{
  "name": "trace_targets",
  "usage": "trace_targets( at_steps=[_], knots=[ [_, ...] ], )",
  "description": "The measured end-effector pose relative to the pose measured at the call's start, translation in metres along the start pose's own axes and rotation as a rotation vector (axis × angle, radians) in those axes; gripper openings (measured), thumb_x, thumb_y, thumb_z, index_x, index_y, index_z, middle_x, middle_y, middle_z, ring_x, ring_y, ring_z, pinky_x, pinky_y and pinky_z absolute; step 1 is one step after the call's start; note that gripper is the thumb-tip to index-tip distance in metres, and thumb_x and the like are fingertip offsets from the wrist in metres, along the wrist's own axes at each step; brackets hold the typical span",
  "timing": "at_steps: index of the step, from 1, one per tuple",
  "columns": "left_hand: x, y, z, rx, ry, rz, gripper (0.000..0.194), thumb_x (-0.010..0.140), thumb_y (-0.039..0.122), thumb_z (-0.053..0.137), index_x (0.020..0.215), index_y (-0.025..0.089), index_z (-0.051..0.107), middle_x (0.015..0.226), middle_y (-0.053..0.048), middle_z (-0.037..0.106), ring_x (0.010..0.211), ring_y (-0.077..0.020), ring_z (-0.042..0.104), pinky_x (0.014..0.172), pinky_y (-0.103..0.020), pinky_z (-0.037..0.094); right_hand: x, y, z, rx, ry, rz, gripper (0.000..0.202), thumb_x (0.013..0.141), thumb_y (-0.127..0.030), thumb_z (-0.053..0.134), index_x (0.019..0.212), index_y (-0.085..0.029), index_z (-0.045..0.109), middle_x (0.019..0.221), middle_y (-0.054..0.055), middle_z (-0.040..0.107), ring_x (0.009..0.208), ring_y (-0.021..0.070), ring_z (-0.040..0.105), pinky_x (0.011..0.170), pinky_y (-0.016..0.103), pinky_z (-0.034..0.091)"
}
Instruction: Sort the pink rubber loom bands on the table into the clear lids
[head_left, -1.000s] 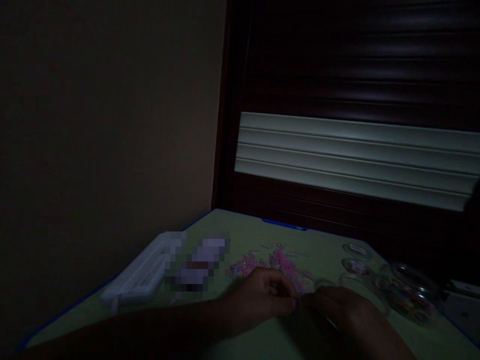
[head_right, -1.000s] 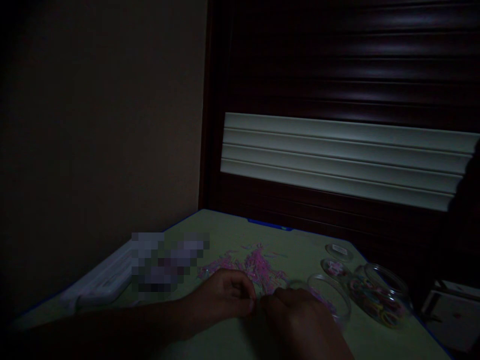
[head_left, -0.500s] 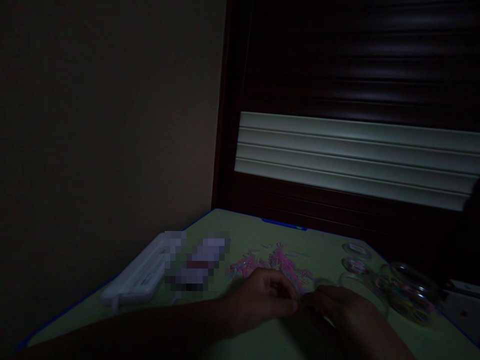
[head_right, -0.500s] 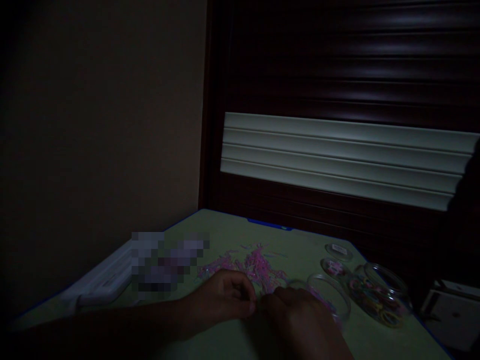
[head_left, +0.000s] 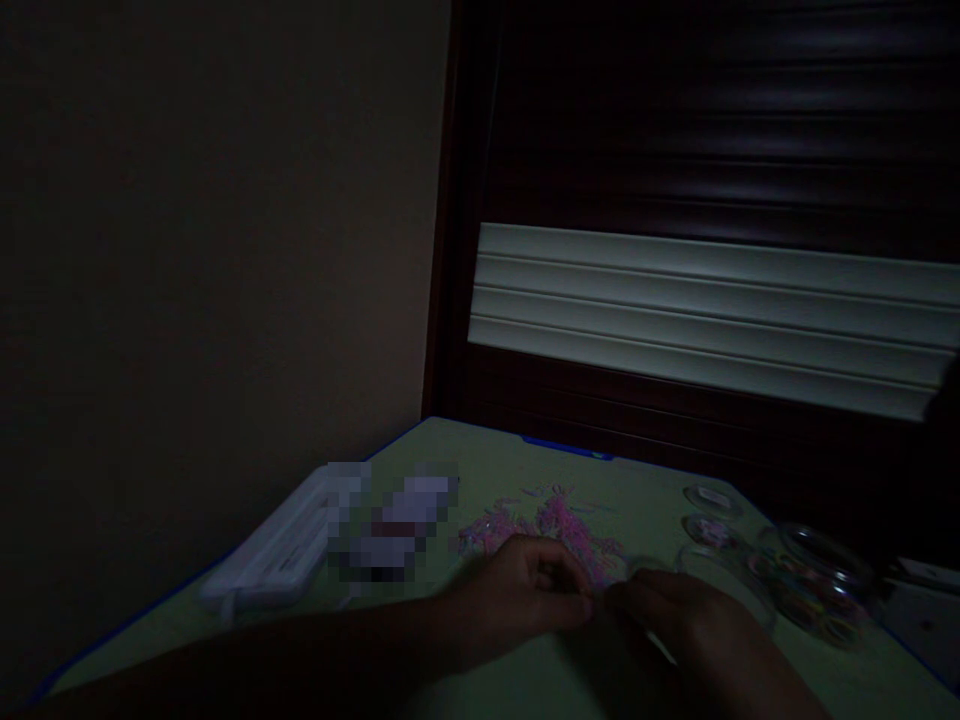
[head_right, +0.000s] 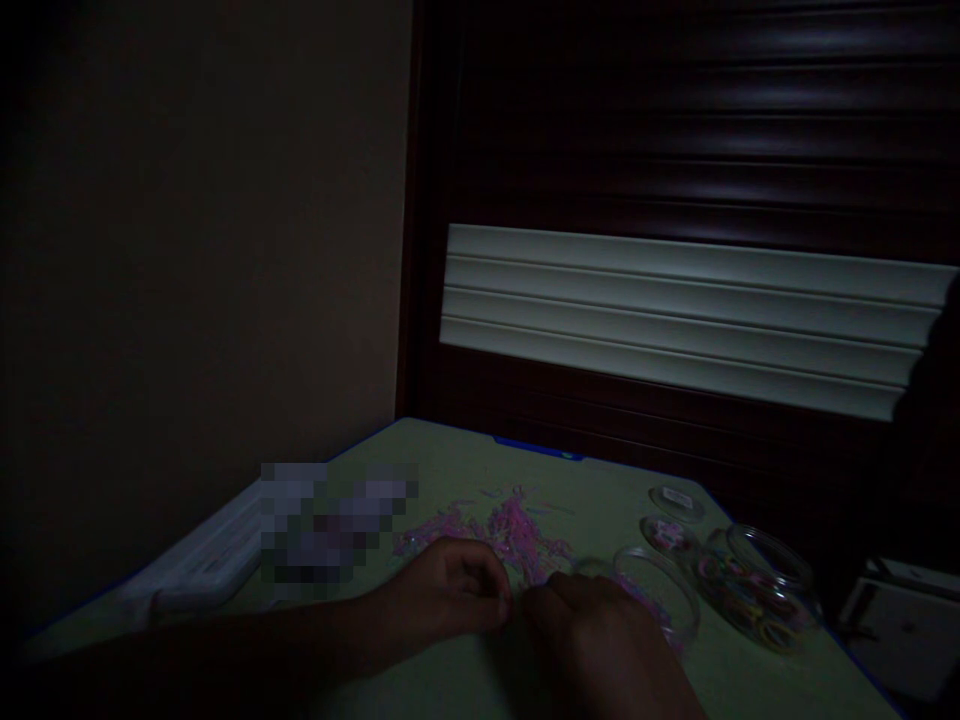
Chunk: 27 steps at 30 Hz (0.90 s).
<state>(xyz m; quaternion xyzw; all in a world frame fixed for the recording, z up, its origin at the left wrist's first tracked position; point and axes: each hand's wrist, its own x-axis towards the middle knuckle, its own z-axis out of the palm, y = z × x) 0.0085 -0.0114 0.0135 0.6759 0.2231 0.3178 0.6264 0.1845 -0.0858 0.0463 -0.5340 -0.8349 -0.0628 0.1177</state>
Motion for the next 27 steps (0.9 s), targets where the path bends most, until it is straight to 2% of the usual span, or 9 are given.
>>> trace_targets(
  at_steps=[6, 16, 23, 27],
  knots=[
    [0.0023, -0.0019, -0.0005, 0.058, 0.034, 0.043, 0.011, 0.070, 0.021, 0.065, 0.073, 0.012, 0.061, 0.067, 0.001, 0.058, 0.065, -0.0099, 0.053, 0.062, -0.021, 0.040, 0.0002, 0.0007, -0.0004, 0.010, 0.008, 0.026, 0.029, 0.067, -0.001, 0.049, 0.083, -0.022, 0.062, 0.078, 0.002, 0.064, 0.071, 0.0169, 0.059, 0.060, 0.023, 0.041],
    [-0.0022, 0.0006, 0.0008, 0.337, 0.068, 0.126, 0.012, 0.075, 0.024, 0.059, 0.078, 0.014, 0.064, 0.074, -0.001, 0.062, 0.073, -0.0133, 0.057, 0.071, -0.024, 0.043, -0.0013, 0.0027, 0.0017, 0.052, 0.035, 0.078, 0.024, 0.069, -0.003, 0.047, 0.076, -0.022, 0.060, 0.074, 0.002, 0.062, 0.066, 0.0163, 0.059, 0.055, 0.023, 0.039],
    [-0.0012, -0.0011, 0.0000, 0.356, 0.068, 0.113, 0.013, 0.075, 0.025, 0.059, 0.078, 0.014, 0.064, 0.074, -0.001, 0.062, 0.074, -0.0137, 0.057, 0.071, -0.024, 0.044, -0.0002, 0.0056, 0.0037, -0.075, 0.034, 0.081, 0.023, 0.072, -0.002, 0.047, 0.074, -0.022, 0.058, 0.072, 0.001, 0.062, 0.064, 0.0163, 0.059, 0.053, 0.023, 0.039],
    [0.0002, -0.0026, -0.0018, 0.359, 0.070, 0.101, 0.013, 0.075, 0.025, 0.059, 0.077, 0.014, 0.064, 0.075, -0.001, 0.062, 0.073, -0.0135, 0.057, 0.070, -0.024, 0.044, -0.0029, 0.0091, -0.0052, -0.229, 0.056, 0.130, 0.030, 0.066, 0.002, 0.044, 0.077, -0.022, 0.059, 0.073, 0.002, 0.062, 0.065, 0.0180, 0.060, 0.053, 0.025, 0.040]
  ],
)
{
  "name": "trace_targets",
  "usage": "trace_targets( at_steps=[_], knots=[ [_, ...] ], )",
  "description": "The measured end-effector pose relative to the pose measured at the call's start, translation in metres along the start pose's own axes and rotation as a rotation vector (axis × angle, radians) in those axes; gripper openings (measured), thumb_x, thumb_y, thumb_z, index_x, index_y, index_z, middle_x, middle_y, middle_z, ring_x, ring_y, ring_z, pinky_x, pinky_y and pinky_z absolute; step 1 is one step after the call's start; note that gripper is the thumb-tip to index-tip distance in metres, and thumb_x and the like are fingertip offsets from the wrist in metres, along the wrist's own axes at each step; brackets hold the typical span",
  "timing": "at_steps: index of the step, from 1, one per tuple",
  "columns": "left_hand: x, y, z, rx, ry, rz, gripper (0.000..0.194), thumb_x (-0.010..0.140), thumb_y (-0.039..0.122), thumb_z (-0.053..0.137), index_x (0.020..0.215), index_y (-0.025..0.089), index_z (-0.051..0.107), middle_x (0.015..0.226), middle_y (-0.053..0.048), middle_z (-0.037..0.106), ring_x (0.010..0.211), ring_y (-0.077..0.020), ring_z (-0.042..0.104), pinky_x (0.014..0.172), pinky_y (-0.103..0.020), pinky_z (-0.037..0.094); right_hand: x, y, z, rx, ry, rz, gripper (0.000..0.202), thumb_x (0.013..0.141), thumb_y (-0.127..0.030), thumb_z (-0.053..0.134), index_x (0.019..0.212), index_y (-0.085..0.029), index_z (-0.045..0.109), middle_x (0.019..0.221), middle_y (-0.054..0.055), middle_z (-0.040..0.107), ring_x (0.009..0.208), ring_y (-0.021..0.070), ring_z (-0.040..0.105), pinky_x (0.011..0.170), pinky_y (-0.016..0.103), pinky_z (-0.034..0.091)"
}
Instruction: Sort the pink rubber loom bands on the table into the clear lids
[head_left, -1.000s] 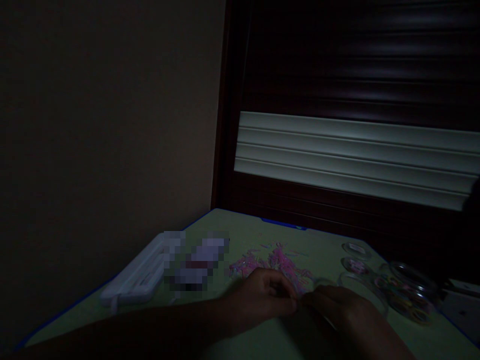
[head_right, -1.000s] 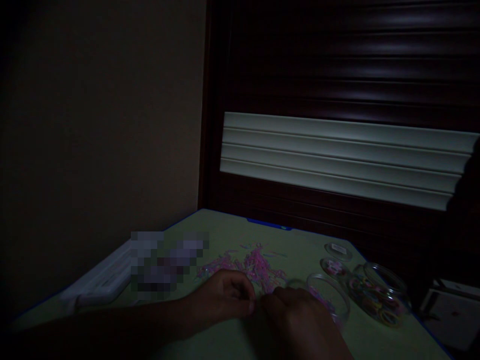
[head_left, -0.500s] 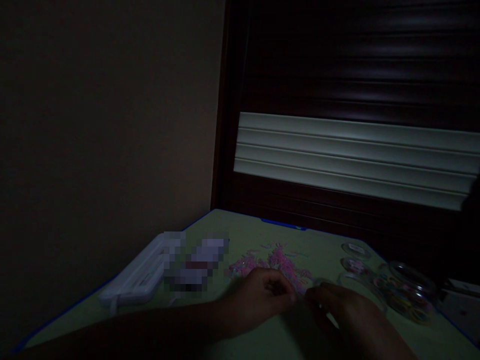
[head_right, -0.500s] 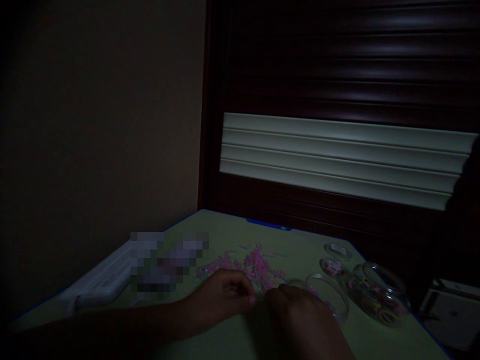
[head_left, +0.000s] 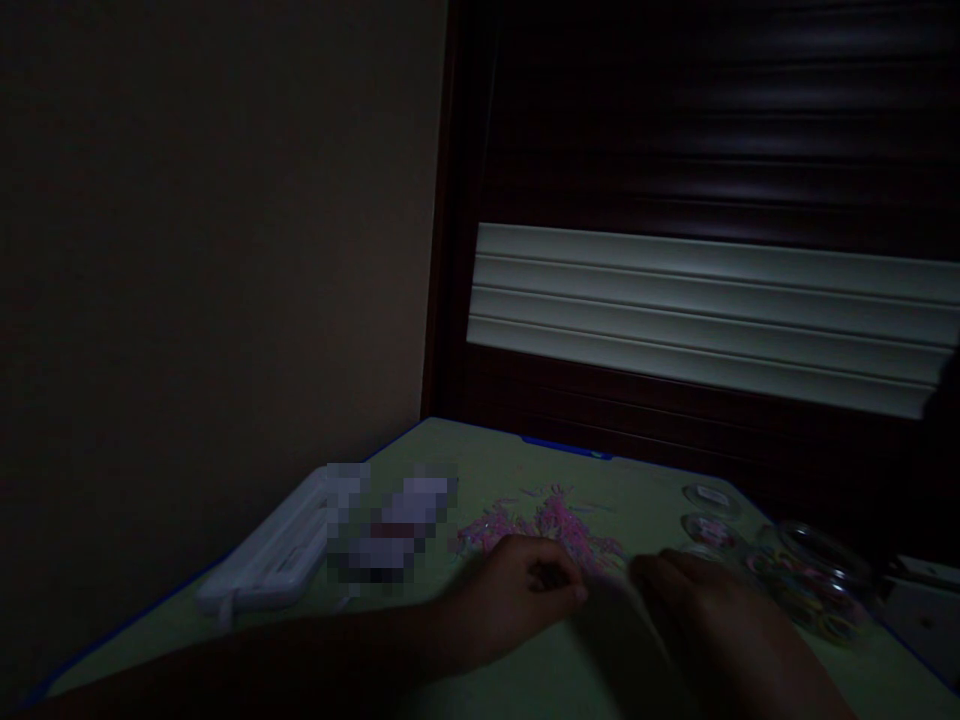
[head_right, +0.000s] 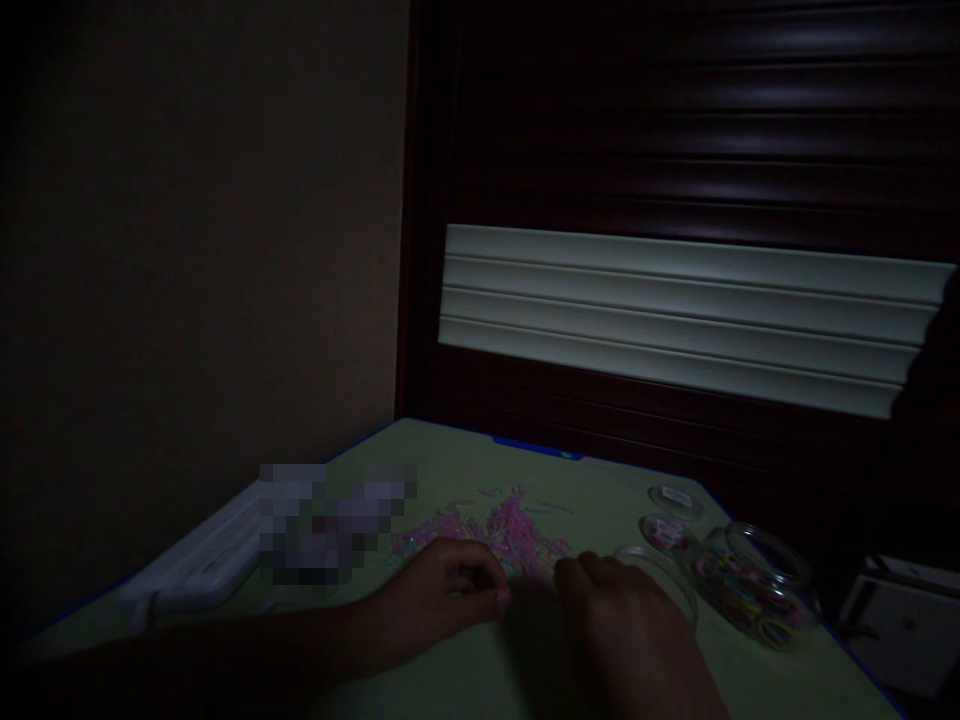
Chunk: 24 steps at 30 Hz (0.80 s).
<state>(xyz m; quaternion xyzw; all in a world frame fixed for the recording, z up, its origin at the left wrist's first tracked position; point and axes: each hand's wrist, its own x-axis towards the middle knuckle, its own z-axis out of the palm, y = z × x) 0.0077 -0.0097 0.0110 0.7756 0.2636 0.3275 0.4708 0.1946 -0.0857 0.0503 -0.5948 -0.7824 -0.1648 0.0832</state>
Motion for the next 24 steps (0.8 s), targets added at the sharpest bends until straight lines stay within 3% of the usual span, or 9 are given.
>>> trace_targets(
  at_steps=[7, 11, 14, 19, 24],
  knots=[
    [0.000, -0.003, 0.001, -0.029, -0.032, -0.019, 0.012, 0.074, 0.025, 0.060, 0.076, 0.013, 0.063, 0.072, 0.000, 0.061, 0.070, -0.0121, 0.056, 0.067, -0.022, 0.043, -0.010, 0.016, -0.009, -0.233, 0.097, 0.226, 0.032, 0.068, 0.001, 0.046, 0.088, -0.018, 0.063, 0.085, 0.008, 0.066, 0.074, 0.0237, 0.062, 0.062, 0.035, 0.046],
    [0.001, -0.008, 0.000, -0.048, -0.049, -0.012, 0.011, 0.073, 0.024, 0.060, 0.075, 0.013, 0.063, 0.070, 0.000, 0.060, 0.067, -0.0112, 0.055, 0.065, -0.021, 0.043, -0.015, 0.029, -0.003, -0.349, 0.175, 0.213, 0.037, 0.068, 0.002, 0.045, 0.097, -0.013, 0.062, 0.094, 0.013, 0.065, 0.078, 0.0252, 0.061, 0.065, 0.037, 0.046],
    [0.003, -0.011, 0.000, -0.076, -0.064, -0.029, 0.011, 0.073, 0.024, 0.060, 0.075, 0.013, 0.063, 0.069, 0.000, 0.060, 0.067, -0.0111, 0.055, 0.063, -0.020, 0.043, -0.019, 0.036, -0.001, -0.431, 0.239, 0.210, 0.035, 0.069, 0.001, 0.044, 0.095, -0.013, 0.062, 0.087, 0.012, 0.065, 0.070, 0.0246, 0.061, 0.059, 0.037, 0.045],
    [0.003, -0.011, 0.000, -0.078, -0.066, -0.042, 0.012, 0.073, 0.024, 0.060, 0.075, 0.013, 0.062, 0.068, 0.000, 0.059, 0.066, -0.0108, 0.055, 0.063, -0.020, 0.043, -0.021, 0.038, -0.004, -0.444, 0.160, 0.234, 0.030, 0.069, 0.002, 0.040, 0.078, -0.016, 0.061, 0.072, 0.011, 0.064, 0.061, 0.0252, 0.061, 0.053, 0.037, 0.043],
    [0.002, -0.008, -0.001, -0.044, -0.073, -0.036, 0.013, 0.074, 0.025, 0.059, 0.075, 0.012, 0.062, 0.068, 0.000, 0.059, 0.067, -0.0113, 0.055, 0.064, -0.021, 0.043, -0.020, 0.035, -0.003, -0.406, 0.108, 0.191, 0.031, 0.071, 0.001, 0.037, 0.081, -0.014, 0.062, 0.077, 0.016, 0.065, 0.062, 0.0272, 0.062, 0.050, 0.038, 0.044]
  ],
)
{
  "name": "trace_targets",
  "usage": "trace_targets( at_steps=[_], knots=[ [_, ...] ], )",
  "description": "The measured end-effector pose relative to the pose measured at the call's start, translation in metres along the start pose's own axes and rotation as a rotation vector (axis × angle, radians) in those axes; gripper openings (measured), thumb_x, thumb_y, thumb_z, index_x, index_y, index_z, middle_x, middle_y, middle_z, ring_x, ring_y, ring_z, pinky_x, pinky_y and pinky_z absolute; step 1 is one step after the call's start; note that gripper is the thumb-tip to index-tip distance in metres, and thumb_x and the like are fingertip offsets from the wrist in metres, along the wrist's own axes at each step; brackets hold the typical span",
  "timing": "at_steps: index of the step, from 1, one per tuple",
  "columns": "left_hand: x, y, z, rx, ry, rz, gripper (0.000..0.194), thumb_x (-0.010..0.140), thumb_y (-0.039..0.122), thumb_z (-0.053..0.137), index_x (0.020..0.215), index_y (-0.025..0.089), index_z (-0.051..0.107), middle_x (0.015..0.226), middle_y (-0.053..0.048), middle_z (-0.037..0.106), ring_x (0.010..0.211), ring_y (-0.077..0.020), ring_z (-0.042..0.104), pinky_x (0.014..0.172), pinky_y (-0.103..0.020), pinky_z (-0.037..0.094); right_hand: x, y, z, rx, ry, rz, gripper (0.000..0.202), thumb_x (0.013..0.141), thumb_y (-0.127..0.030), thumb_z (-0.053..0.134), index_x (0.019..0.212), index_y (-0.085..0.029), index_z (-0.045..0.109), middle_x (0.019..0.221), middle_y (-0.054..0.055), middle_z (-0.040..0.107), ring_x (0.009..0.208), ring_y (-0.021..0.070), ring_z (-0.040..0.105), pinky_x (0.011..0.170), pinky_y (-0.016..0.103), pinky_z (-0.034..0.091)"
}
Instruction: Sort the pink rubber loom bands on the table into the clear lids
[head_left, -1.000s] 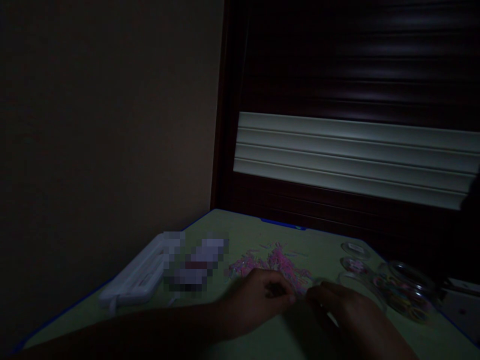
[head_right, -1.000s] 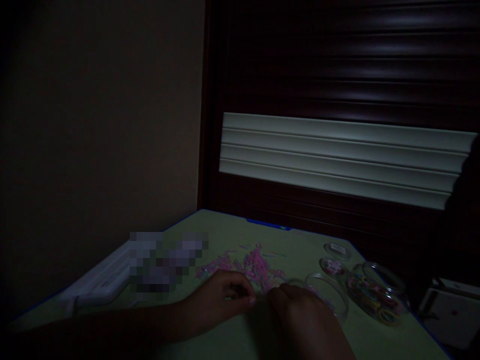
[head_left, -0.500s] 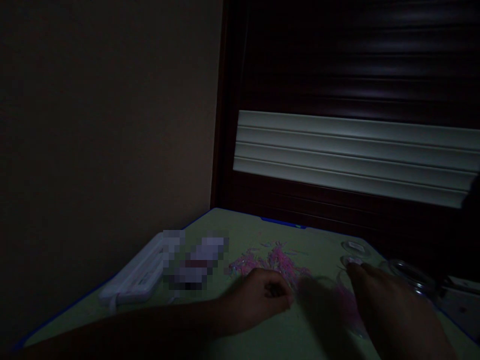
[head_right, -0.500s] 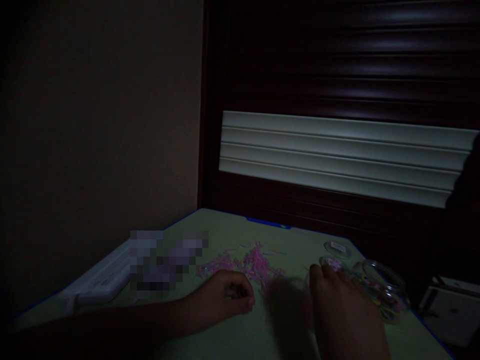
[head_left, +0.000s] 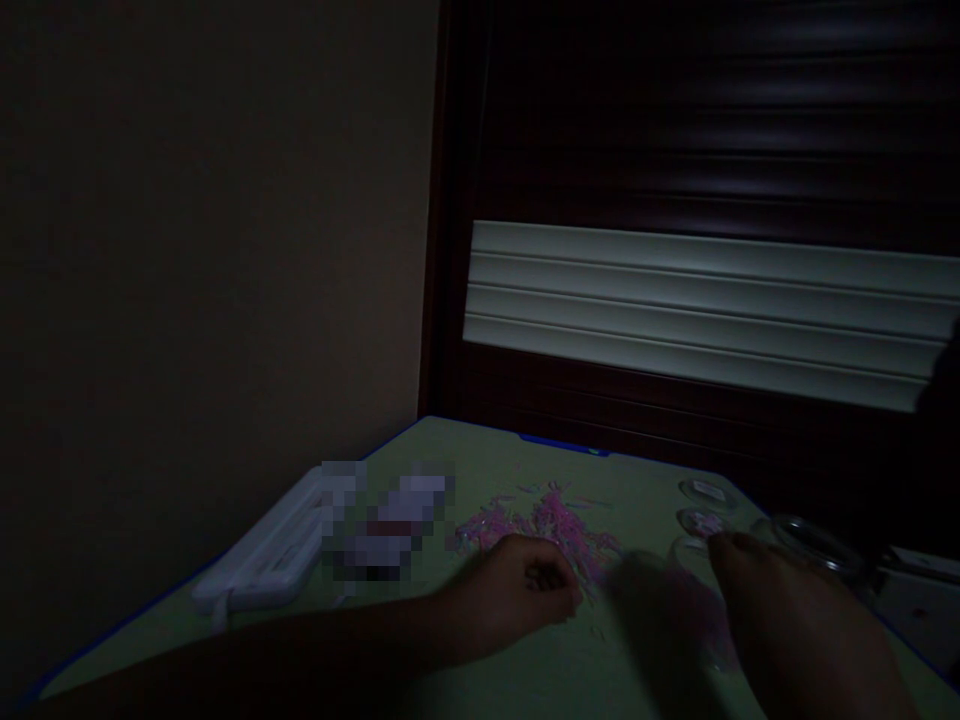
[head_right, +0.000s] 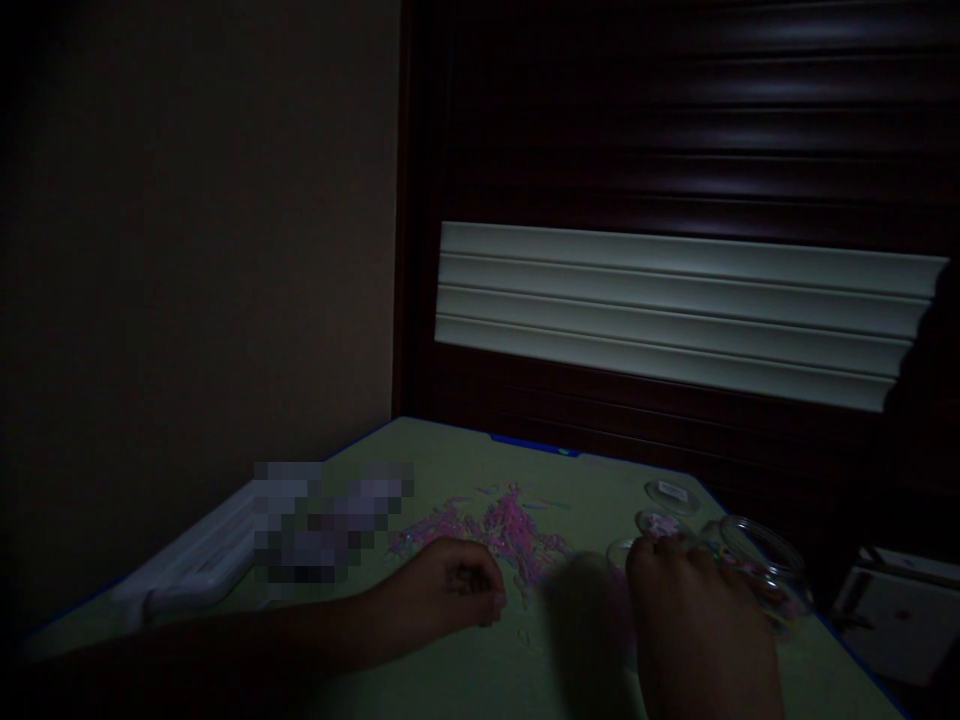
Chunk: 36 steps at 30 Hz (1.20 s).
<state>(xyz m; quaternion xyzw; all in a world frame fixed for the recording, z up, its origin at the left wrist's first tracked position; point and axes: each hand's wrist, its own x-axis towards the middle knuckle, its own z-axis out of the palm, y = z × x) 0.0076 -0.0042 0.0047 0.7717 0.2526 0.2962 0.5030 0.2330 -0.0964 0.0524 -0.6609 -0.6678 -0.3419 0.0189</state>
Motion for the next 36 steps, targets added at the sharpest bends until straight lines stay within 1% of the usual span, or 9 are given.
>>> trace_targets(
  at_steps=[11, 17, 21, 23, 26, 28, 29, 32, 36],
  knots=[
    [0.000, -0.001, 0.000, -0.028, -0.005, 0.008, 0.011, 0.074, 0.023, 0.060, 0.076, 0.012, 0.062, 0.069, 0.000, 0.059, 0.065, -0.0104, 0.054, 0.063, -0.020, 0.042, 0.002, -0.003, 0.001, 0.077, -0.048, 0.002, 0.034, 0.069, 0.002, 0.037, 0.081, -0.016, 0.063, 0.079, 0.014, 0.066, 0.064, 0.0264, 0.063, 0.052, 0.039, 0.046],
    [0.000, -0.001, 0.000, 0.002, 0.001, -0.014, 0.014, 0.073, 0.026, 0.060, 0.076, 0.012, 0.062, 0.069, 0.000, 0.059, 0.066, -0.0114, 0.054, 0.063, -0.021, 0.042, 0.005, -0.010, -0.010, 0.090, -0.013, -0.012, 0.032, 0.067, 0.001, 0.041, 0.083, -0.015, 0.064, 0.088, 0.016, 0.065, 0.075, 0.0293, 0.062, 0.058, 0.040, 0.048],
    [0.000, -0.001, 0.000, 0.001, -0.011, -0.007, 0.015, 0.074, 0.027, 0.060, 0.076, 0.013, 0.062, 0.069, 0.000, 0.059, 0.066, -0.0112, 0.054, 0.063, -0.021, 0.042, 0.010, -0.018, -0.016, 0.122, -0.023, -0.081, 0.036, 0.064, 0.002, 0.043, 0.087, -0.015, 0.064, 0.088, 0.014, 0.065, 0.076, 0.0281, 0.062, 0.061, 0.040, 0.047],
    [0.000, 0.000, 0.000, 0.012, -0.006, -0.001, 0.015, 0.074, 0.028, 0.059, 0.076, 0.013, 0.062, 0.070, 0.000, 0.059, 0.067, -0.0114, 0.055, 0.064, -0.021, 0.042, 0.012, -0.023, -0.015, 0.177, -0.028, -0.139, 0.036, 0.065, 0.002, 0.043, 0.087, -0.017, 0.064, 0.084, 0.011, 0.065, 0.074, 0.0262, 0.062, 0.061, 0.037, 0.046],
    [0.001, 0.000, 0.000, 0.031, 0.003, -0.005, 0.015, 0.074, 0.027, 0.059, 0.077, 0.013, 0.063, 0.071, 0.000, 0.060, 0.068, -0.0119, 0.055, 0.064, -0.021, 0.042, 0.014, -0.034, -0.008, 0.325, -0.092, -0.232, 0.029, 0.067, 0.000, 0.048, 0.079, -0.021, 0.064, 0.075, 0.004, 0.064, 0.067, 0.0202, 0.061, 0.058, 0.030, 0.043],
    [0.001, 0.001, 0.000, 0.042, 0.012, -0.009, 0.013, 0.074, 0.025, 0.058, 0.076, 0.014, 0.064, 0.071, 0.000, 0.061, 0.068, -0.0122, 0.055, 0.064, -0.021, 0.042, 0.013, -0.042, -0.001, 0.363, -0.024, -0.303, 0.028, 0.069, 0.000, 0.050, 0.078, -0.023, 0.063, 0.072, 0.001, 0.063, 0.065, 0.0177, 0.060, 0.058, 0.026, 0.040],
    [0.001, 0.001, 0.001, 0.047, 0.014, -0.011, 0.012, 0.074, 0.024, 0.058, 0.076, 0.014, 0.064, 0.071, 0.000, 0.061, 0.068, -0.0123, 0.055, 0.064, -0.021, 0.042, 0.013, -0.045, 0.002, 0.380, -0.025, -0.323, 0.026, 0.068, -0.001, 0.052, 0.076, -0.023, 0.063, 0.071, 0.000, 0.063, 0.063, 0.0164, 0.060, 0.055, 0.024, 0.039],
    [0.000, 0.001, 0.001, 0.053, 0.008, -0.002, 0.012, 0.074, 0.023, 0.058, 0.075, 0.013, 0.063, 0.070, 0.000, 0.060, 0.068, -0.0120, 0.055, 0.063, -0.021, 0.042, 0.012, -0.050, 0.007, 0.406, -0.051, -0.352, 0.023, 0.069, -0.002, 0.055, 0.072, -0.023, 0.062, 0.067, -0.002, 0.062, 0.058, 0.0137, 0.059, 0.051, 0.021, 0.036],
    [0.001, -0.003, -0.001, 0.122, -0.001, 0.033, 0.014, 0.077, 0.025, 0.055, 0.079, 0.013, 0.062, 0.073, 0.000, 0.060, 0.070, -0.0123, 0.056, 0.063, -0.020, 0.042, 0.012, -0.051, 0.006, 0.409, -0.094, -0.360, 0.019, 0.068, -0.004, 0.056, 0.069, -0.022, 0.062, 0.066, -0.001, 0.062, 0.057, 0.0144, 0.059, 0.050, 0.022, 0.037]
  ],
)
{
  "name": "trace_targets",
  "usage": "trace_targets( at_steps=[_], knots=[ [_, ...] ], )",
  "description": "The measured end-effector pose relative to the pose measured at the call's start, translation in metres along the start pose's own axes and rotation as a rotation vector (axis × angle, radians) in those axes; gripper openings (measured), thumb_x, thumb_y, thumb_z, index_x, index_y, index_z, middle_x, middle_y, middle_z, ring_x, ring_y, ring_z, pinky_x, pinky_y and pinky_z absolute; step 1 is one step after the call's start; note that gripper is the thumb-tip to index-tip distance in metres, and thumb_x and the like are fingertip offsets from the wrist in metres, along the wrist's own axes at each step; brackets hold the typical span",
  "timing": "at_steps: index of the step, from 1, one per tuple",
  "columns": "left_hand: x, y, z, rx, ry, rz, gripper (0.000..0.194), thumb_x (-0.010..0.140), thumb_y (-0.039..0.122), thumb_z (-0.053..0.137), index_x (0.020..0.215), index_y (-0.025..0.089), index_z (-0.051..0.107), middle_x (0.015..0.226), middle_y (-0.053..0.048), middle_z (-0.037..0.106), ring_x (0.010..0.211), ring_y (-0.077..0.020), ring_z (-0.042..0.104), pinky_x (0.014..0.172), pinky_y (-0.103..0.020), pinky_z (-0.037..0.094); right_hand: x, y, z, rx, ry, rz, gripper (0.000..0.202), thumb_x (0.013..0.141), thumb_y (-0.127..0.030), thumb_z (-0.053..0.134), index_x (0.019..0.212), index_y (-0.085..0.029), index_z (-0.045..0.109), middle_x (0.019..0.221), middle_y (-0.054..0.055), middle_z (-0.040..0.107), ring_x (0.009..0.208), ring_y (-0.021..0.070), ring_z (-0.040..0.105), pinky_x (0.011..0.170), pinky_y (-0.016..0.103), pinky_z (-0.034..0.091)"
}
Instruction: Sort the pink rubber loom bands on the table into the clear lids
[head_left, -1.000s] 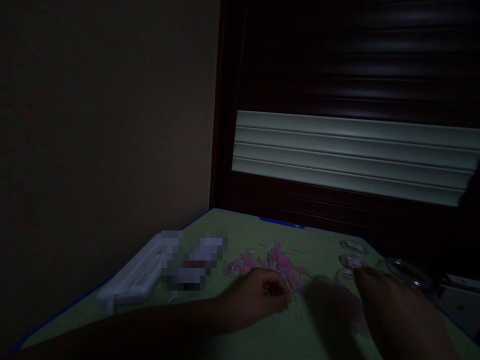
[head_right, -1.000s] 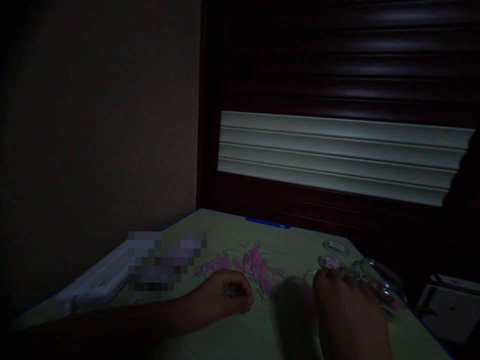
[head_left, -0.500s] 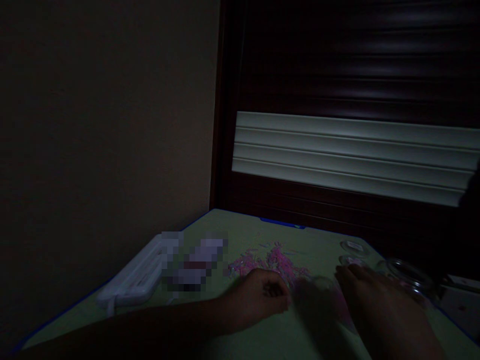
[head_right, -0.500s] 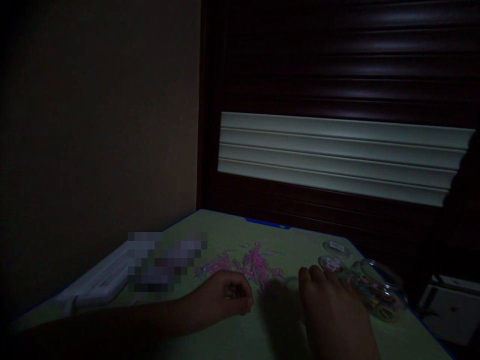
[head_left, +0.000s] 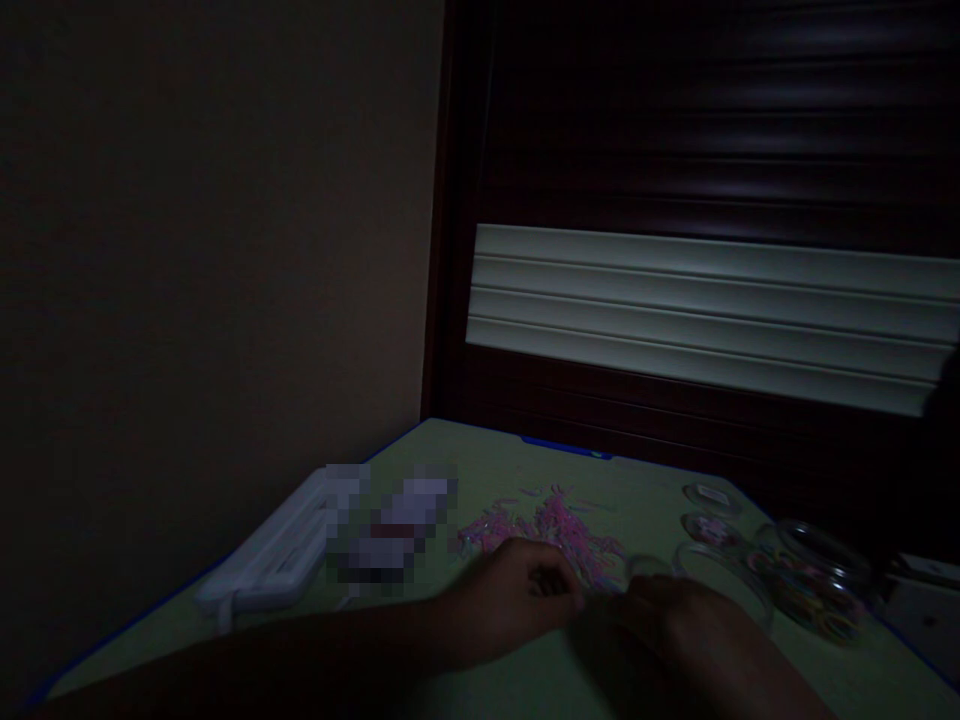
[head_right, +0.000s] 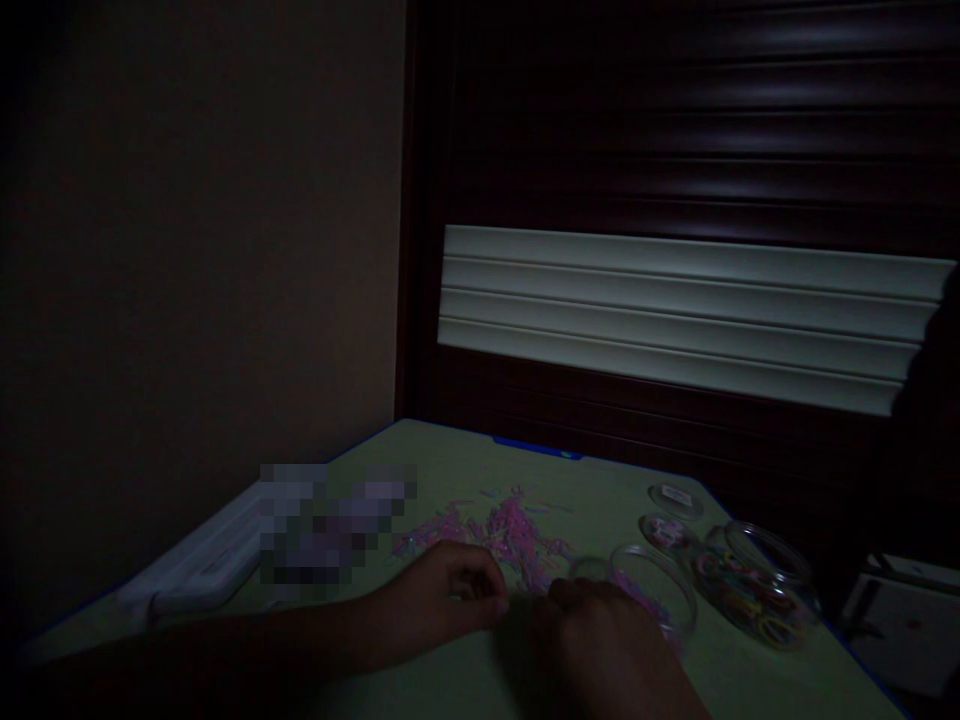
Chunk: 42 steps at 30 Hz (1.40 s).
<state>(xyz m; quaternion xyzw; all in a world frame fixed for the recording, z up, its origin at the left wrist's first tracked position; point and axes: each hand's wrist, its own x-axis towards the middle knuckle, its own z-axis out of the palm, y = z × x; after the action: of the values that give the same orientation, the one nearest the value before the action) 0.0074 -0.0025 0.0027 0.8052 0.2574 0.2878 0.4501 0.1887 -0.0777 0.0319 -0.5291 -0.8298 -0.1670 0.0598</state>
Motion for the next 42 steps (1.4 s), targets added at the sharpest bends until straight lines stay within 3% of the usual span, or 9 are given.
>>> trace_targets(
  at_steps=[3, 7, 12, 20, 31, 42],
  knots=[
    [0.000, -0.001, -0.006, 0.241, 0.039, 0.063, 0.012, 0.081, 0.021, 0.050, 0.080, 0.013, 0.059, 0.074, -0.001, 0.059, 0.070, -0.0124, 0.055, 0.062, -0.020, 0.042, 0.000, 0.000, 0.000, 0.009, -0.021, -0.012, 0.017, 0.070, -0.006, 0.055, 0.069, -0.022, 0.062, 0.067, 0.000, 0.063, 0.057, 0.0153, 0.059, 0.050, 0.023, 0.038],
    [-0.005, 0.006, -0.016, 0.846, 0.057, 0.285, 0.016, 0.083, 0.009, 0.041, 0.083, 0.015, 0.056, 0.084, -0.004, 0.057, 0.080, -0.0159, 0.051, 0.076, -0.027, 0.039, 0.000, 0.000, 0.003, 0.058, -0.014, -0.048, 0.019, 0.070, -0.006, 0.053, 0.071, -0.022, 0.063, 0.069, 0.000, 0.064, 0.059, 0.0159, 0.059, 0.054, 0.024, 0.041],
    [-0.008, 0.011, -0.020, 1.209, 0.071, 0.214, 0.023, 0.078, 0.002, 0.040, 0.090, 0.014, 0.055, 0.091, -0.007, 0.055, 0.087, -0.0206, 0.049, 0.081, -0.034, 0.039, 0.000, 0.000, 0.001, 0.090, 0.015, -0.054, 0.022, 0.070, -0.005, 0.051, 0.073, -0.023, 0.064, 0.068, 0.000, 0.064, 0.058, 0.0148, 0.059, 0.051, 0.023, 0.041],
    [-0.003, 0.006, -0.019, 1.287, 0.009, 0.025, 0.027, 0.072, -0.002, 0.042, 0.090, 0.009, 0.059, 0.096, -0.013, 0.058, 0.092, -0.0249, 0.051, 0.083, -0.037, 0.040, -0.001, 0.000, 0.002, 0.083, -0.014, -0.051, 0.021, 0.069, -0.005, 0.052, 0.071, -0.023, 0.063, 0.069, 0.001, 0.064, 0.057, 0.0159, 0.058, 0.051, 0.024, 0.041],
    [-0.001, -0.002, -0.017, 1.361, 0.027, 0.086, 0.021, 0.075, 0.001, 0.045, 0.088, 0.010, 0.059, 0.094, -0.013, 0.057, 0.092, -0.0263, 0.050, 0.081, -0.040, 0.041, -0.001, 0.001, 0.006, 0.055, -0.029, -0.079, 0.018, 0.071, -0.007, 0.054, 0.073, -0.023, 0.062, 0.071, 0.000, 0.065, 0.060, 0.0159, 0.060, 0.053, 0.024, 0.042],
    [-0.002, 0.008, -0.017, 1.423, -0.034, 0.121, 0.018, 0.078, 0.005, 0.046, 0.091, 0.010, 0.058, 0.095, -0.010, 0.057, 0.090, -0.0238, 0.050, 0.080, -0.036, 0.042, -0.001, 0.001, 0.007, 0.062, -0.030, -0.098, 0.017, 0.072, -0.008, 0.055, 0.074, -0.024, 0.062, 0.072, 0.000, 0.065, 0.060, 0.0167, 0.060, 0.054, 0.025, 0.043]
  ],
)
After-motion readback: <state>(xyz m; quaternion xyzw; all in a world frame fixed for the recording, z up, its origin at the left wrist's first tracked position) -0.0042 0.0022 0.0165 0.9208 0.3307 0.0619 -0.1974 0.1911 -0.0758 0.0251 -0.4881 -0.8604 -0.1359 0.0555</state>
